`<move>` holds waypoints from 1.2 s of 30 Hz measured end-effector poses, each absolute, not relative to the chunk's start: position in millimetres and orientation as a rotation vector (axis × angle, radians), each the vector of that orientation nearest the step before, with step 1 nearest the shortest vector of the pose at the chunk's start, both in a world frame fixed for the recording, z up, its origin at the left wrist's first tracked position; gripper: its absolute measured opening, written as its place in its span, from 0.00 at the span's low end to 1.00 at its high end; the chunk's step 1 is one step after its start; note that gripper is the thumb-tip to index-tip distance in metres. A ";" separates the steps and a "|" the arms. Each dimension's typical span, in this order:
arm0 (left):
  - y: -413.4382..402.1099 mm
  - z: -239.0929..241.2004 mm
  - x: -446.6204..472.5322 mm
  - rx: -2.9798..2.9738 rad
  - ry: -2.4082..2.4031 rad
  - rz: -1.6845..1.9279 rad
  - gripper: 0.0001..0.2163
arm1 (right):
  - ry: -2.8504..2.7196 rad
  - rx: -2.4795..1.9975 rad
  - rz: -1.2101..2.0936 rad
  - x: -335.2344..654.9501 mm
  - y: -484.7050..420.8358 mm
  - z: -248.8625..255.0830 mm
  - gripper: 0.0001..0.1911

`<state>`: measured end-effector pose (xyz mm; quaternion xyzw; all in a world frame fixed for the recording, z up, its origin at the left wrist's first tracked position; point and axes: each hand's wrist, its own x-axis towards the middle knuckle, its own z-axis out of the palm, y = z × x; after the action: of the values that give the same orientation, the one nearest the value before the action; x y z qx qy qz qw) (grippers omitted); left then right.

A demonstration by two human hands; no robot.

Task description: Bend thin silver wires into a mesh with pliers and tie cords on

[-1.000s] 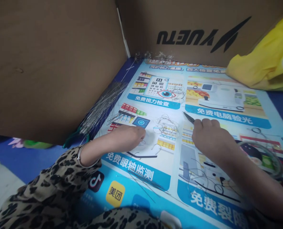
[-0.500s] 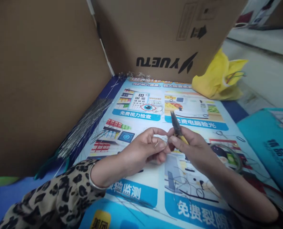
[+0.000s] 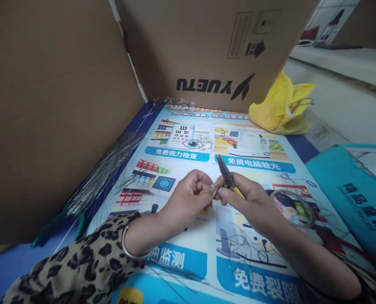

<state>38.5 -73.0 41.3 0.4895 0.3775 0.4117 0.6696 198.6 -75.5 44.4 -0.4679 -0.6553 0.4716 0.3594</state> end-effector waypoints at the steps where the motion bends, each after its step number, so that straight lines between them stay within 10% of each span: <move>1: -72.4 40.7 38.3 1.132 0.872 0.937 0.07 | -1.682 -1.211 1.220 197.8 -75.6 44.6 0.10; 36: -62.0 58.0 20.2 1.507 0.909 0.744 0.08 | -1.913 -1.365 0.885 199.0 -80.1 58.3 0.09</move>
<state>20.2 -62.0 58.0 0.6440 0.3886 0.3179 0.5772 199.0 -80.1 58.3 -0.5168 -0.7243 0.3350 0.3101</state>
